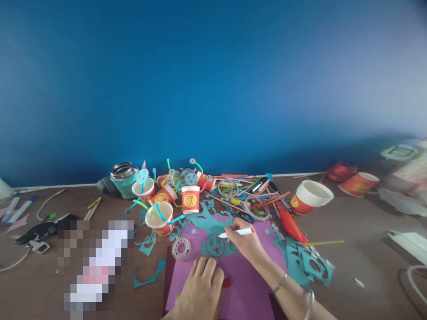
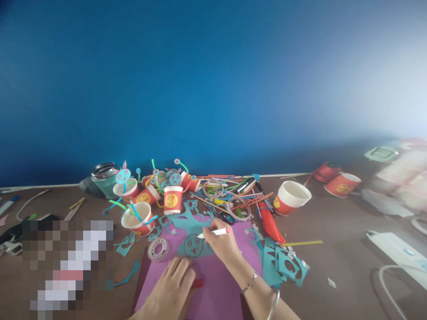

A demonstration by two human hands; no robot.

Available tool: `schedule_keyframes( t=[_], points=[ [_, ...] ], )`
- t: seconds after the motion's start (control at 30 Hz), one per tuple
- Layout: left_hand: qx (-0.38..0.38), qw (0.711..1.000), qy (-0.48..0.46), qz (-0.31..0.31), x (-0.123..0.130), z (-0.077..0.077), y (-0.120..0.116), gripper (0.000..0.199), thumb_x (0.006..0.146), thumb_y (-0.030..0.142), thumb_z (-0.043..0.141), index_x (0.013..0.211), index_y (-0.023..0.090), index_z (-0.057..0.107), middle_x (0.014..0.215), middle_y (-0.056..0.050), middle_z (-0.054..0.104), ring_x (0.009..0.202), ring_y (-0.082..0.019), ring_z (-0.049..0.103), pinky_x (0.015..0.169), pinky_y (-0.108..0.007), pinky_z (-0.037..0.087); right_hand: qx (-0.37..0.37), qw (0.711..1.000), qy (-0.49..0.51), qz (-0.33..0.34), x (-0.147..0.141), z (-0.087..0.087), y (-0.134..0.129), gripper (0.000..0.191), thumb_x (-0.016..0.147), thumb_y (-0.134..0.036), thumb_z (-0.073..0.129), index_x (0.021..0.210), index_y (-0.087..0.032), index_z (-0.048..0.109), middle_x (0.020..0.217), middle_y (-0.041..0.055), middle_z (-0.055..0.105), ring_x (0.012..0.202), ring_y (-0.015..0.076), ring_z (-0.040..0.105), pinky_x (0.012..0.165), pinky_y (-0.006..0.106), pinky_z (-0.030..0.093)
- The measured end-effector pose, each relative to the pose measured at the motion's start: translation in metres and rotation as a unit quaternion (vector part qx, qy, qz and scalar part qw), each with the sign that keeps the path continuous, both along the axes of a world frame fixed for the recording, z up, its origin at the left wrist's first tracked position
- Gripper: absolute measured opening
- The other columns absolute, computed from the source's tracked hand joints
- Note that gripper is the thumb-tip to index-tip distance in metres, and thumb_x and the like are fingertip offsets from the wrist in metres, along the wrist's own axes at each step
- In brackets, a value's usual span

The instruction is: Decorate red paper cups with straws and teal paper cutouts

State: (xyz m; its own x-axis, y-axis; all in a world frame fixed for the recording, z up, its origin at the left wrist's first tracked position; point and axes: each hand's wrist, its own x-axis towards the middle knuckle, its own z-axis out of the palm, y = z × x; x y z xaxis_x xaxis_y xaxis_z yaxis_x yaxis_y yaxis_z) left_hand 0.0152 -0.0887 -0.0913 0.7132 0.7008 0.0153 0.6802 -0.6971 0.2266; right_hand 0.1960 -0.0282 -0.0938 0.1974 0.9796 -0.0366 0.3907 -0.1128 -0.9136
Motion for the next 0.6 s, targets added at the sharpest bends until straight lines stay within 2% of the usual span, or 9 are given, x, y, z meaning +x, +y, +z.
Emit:
schedule_keyframes(
  t=[0.2, 0.6],
  points=[
    [-0.007, 1.0, 0.005, 0.003, 0.0008, -0.0014, 0.0004, 0.018, 0.087, 0.012, 0.045, 0.102, 0.014, 0.055, 0.108, -0.011, 0.055, 0.098, -0.025, 0.048, 0.089, -0.043, 0.044, 0.026, 0.999, 0.019, -0.003, 0.0025, -0.0032, 0.0003, 0.025, 0.072, -0.032, 0.056, 0.053, -0.022, 0.043, 0.045, -0.0025, 0.058, 0.04, 0.0102, 0.044, 0.039, 0.02, 0.031],
    [-0.02, 1.0, 0.01, 0.002, 0.001, 0.0009, 0.0006, 0.019, 0.087, 0.014, 0.046, 0.103, 0.014, 0.055, 0.11, -0.011, 0.055, 0.1, -0.026, 0.048, 0.089, -0.044, 0.045, 0.012, 1.0, -0.002, -0.015, 0.0023, -0.0014, 0.0008, 0.024, 0.07, -0.029, 0.054, 0.051, -0.023, 0.041, 0.042, -0.0042, 0.054, 0.039, 0.0096, 0.042, 0.038, 0.02, 0.03]
  ],
)
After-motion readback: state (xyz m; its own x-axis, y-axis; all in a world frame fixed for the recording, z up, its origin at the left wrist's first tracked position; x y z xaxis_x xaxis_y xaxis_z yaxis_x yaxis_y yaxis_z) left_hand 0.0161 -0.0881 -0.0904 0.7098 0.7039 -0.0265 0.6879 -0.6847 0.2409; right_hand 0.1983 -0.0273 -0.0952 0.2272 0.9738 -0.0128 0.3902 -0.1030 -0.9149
